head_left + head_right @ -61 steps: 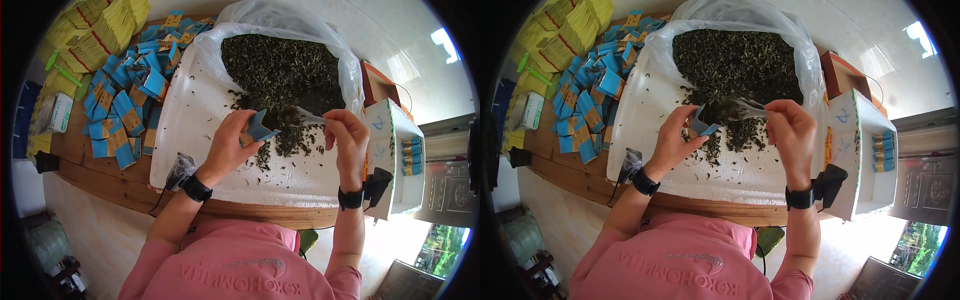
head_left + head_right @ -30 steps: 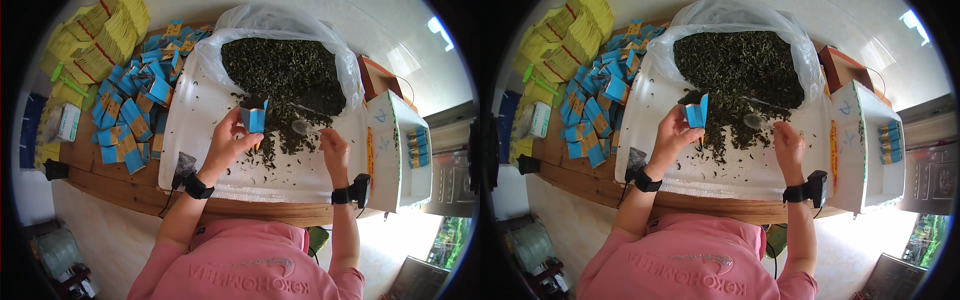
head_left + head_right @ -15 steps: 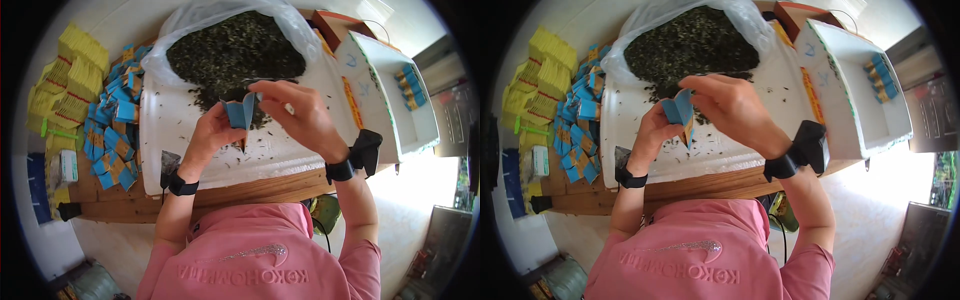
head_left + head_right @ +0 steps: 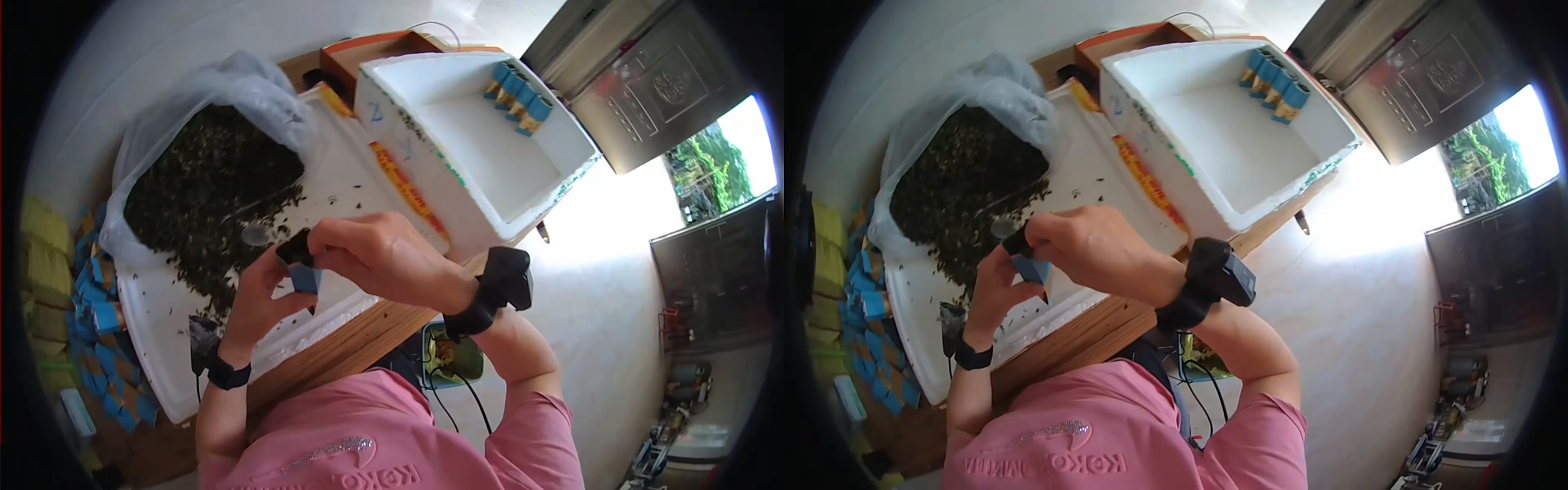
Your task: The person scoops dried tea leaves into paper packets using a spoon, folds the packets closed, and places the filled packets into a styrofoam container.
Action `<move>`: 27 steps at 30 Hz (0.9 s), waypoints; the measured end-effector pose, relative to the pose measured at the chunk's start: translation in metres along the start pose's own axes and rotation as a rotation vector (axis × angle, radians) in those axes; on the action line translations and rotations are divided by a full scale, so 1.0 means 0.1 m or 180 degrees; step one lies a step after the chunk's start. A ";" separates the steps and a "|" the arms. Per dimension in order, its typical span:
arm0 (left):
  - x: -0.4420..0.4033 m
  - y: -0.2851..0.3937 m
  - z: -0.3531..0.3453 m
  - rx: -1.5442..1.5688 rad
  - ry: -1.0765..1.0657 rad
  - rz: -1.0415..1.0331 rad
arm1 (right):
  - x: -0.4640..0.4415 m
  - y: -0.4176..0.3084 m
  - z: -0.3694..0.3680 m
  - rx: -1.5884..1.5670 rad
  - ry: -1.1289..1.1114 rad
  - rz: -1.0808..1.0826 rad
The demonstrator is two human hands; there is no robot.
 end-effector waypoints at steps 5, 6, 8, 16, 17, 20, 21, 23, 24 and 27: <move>-0.28 0.19 -0.45 -0.0051 -0.0400 -0.0415 | 0.23 -0.11 0.59 0.0226 0.0109 -0.0211; -0.31 0.27 -0.52 -0.0101 -0.0436 -0.0609 | 0.27 -0.12 0.79 0.0291 0.0328 -0.0124; -0.34 0.37 -0.56 -0.0280 -0.0428 -0.0754 | 0.36 -0.08 1.24 0.0611 0.0522 -0.0597; -0.05 0.08 0.20 -0.0553 0.0467 0.0113 | 0.89 0.98 3.06 0.1456 0.1761 -0.1791; 0.02 0.08 0.32 -0.0417 0.0680 0.0118 | 0.96 1.22 3.21 0.1465 0.1767 -0.1791; 0.21 0.10 0.65 -0.0752 0.1267 0.0211 | 1.23 1.96 3.61 0.1510 0.2099 -0.2085; 0.27 0.10 0.71 -0.0907 0.1438 0.0273 | 1.33 2.21 3.73 0.1657 0.2257 -0.2191; 0.39 -0.01 0.89 -0.0997 0.1590 0.0364 | 1.42 2.55 3.87 0.1802 0.2399 -0.2280; 0.45 -0.03 0.94 -0.1029 0.1635 0.0451 | 1.45 2.68 3.91 0.1980 0.2372 -0.2447; 0.67 -0.22 1.15 -0.1363 0.1950 0.0539 | 1.55 3.07 4.01 0.2341 0.2231 -0.2692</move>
Point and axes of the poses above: each hand's wrist, its own x-axis away from the middle knuckle, its own z-axis out of the back of the hand, y = z × x, the point moved 7 cm from there along -x, towards the middle knuckle, and after that the axes turned 2 degrees about z, right-handed, at the moved point
